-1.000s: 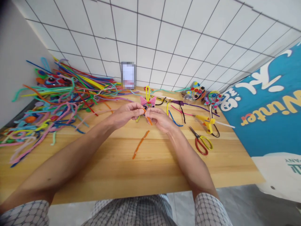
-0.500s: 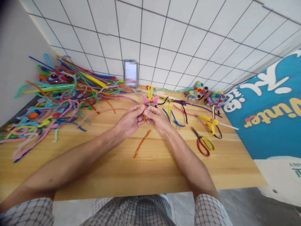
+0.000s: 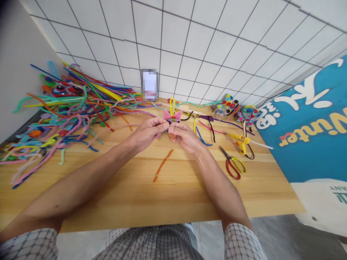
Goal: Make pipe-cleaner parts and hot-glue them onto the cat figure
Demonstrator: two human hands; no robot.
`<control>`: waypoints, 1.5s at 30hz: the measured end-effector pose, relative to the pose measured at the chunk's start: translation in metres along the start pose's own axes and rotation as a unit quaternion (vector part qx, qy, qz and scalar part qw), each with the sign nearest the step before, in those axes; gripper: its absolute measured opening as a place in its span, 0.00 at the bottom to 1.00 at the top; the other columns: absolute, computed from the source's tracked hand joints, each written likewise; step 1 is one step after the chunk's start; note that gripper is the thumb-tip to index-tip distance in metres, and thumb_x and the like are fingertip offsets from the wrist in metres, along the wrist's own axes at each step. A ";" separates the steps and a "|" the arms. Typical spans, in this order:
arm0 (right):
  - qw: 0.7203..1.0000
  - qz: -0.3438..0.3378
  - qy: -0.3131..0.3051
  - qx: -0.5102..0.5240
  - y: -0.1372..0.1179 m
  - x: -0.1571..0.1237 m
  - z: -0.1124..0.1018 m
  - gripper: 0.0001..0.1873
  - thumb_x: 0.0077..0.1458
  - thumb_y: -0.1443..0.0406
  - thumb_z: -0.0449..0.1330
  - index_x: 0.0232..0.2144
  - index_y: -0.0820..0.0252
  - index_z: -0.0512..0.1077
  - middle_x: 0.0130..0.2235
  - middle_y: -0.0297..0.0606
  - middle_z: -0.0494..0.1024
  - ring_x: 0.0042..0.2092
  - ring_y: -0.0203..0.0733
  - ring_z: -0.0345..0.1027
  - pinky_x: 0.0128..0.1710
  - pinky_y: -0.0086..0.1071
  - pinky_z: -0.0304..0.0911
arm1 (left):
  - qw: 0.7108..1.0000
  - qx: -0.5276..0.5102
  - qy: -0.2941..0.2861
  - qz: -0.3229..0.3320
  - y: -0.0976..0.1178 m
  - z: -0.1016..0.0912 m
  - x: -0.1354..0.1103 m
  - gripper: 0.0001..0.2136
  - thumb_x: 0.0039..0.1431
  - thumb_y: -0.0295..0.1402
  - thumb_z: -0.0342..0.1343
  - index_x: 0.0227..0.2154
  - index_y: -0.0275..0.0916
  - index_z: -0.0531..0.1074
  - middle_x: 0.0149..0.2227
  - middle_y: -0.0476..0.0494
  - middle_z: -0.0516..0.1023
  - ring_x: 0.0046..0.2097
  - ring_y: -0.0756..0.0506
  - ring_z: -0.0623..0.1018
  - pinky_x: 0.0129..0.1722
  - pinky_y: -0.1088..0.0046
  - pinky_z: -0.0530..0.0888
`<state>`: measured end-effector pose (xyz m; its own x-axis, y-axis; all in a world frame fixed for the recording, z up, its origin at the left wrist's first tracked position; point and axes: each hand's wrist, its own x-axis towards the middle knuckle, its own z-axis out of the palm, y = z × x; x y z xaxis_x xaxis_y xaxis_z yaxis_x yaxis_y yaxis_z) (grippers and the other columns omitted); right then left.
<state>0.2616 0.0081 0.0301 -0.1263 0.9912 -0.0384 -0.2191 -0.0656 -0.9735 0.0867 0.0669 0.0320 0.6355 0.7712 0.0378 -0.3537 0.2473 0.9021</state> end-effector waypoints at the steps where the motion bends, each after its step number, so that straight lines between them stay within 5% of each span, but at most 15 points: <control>1: 1.000 0.001 0.006 -0.001 0.003 0.001 0.001 0.22 0.48 0.51 0.78 0.25 0.58 0.73 0.24 0.29 0.69 0.25 0.33 0.58 0.26 0.31 0.53 | 1.000 -0.023 0.016 -0.011 -0.003 0.002 0.000 0.13 0.53 0.35 0.75 0.27 0.35 0.77 0.24 0.52 0.73 0.22 0.56 0.62 0.22 0.77 0.57; 10: 1.000 -0.009 0.020 0.023 0.014 0.004 0.008 0.25 0.49 0.49 0.78 0.24 0.57 0.71 0.24 0.28 0.68 0.26 0.33 0.58 0.27 0.30 0.55 | 0.983 -0.163 0.042 -0.074 -0.014 0.016 -0.007 0.15 0.59 0.38 0.72 0.26 0.37 0.74 0.23 0.52 0.74 0.23 0.55 0.68 0.23 0.79 0.63; 19: 1.000 -0.003 -0.007 0.015 -0.003 -0.002 -0.002 0.19 0.50 0.55 0.75 0.23 0.59 0.72 0.23 0.29 0.67 0.24 0.33 0.55 0.26 0.32 0.50 | 0.998 0.047 -0.031 -0.001 0.001 -0.008 0.005 0.14 0.50 0.41 0.76 0.30 0.36 0.81 0.27 0.49 0.75 0.25 0.54 0.67 0.23 0.77 0.60; 23: 1.000 -0.006 -0.010 -0.017 0.000 -0.001 -0.003 0.19 0.52 0.54 0.75 0.24 0.58 0.72 0.24 0.29 0.68 0.25 0.33 0.58 0.27 0.32 0.52 | 0.998 0.053 -0.029 -0.002 -0.001 -0.010 0.006 0.14 0.50 0.40 0.76 0.29 0.36 0.80 0.27 0.49 0.75 0.24 0.55 0.65 0.23 0.77 0.58; 34: 0.997 -0.043 0.054 -0.022 0.013 0.004 0.015 0.23 0.47 0.50 0.78 0.26 0.57 0.73 0.24 0.27 0.70 0.26 0.32 0.59 0.29 0.31 0.52 | 0.987 -0.132 0.084 -0.037 -0.010 0.010 -0.004 0.13 0.54 0.34 0.75 0.28 0.36 0.75 0.22 0.55 0.68 0.21 0.57 0.61 0.21 0.82 0.59; 41: 0.998 -0.021 0.046 -0.028 -0.001 -0.001 0.004 0.19 0.47 0.56 0.76 0.23 0.57 0.71 0.23 0.28 0.69 0.25 0.33 0.59 0.28 0.31 0.51 | 1.000 -0.002 0.005 -0.005 -0.001 -0.008 0.008 0.18 0.51 0.46 0.74 0.31 0.37 0.78 0.25 0.51 0.71 0.23 0.54 0.64 0.21 0.77 0.57; 45: 0.999 -0.017 0.022 -0.036 -0.004 -0.002 0.001 0.18 0.47 0.57 0.75 0.21 0.57 0.71 0.22 0.28 0.69 0.25 0.33 0.59 0.28 0.31 0.51 | 0.992 0.115 -0.048 0.027 0.007 -0.019 0.011 0.17 0.51 0.45 0.75 0.31 0.37 0.80 0.26 0.50 0.73 0.25 0.53 0.66 0.24 0.76 0.60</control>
<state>0.2614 0.0066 0.0344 -0.0761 0.9970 -0.0139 -0.1527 -0.0254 -0.9879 0.0785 0.0880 0.0309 0.6868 0.7170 0.1189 -0.2303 0.0594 0.9713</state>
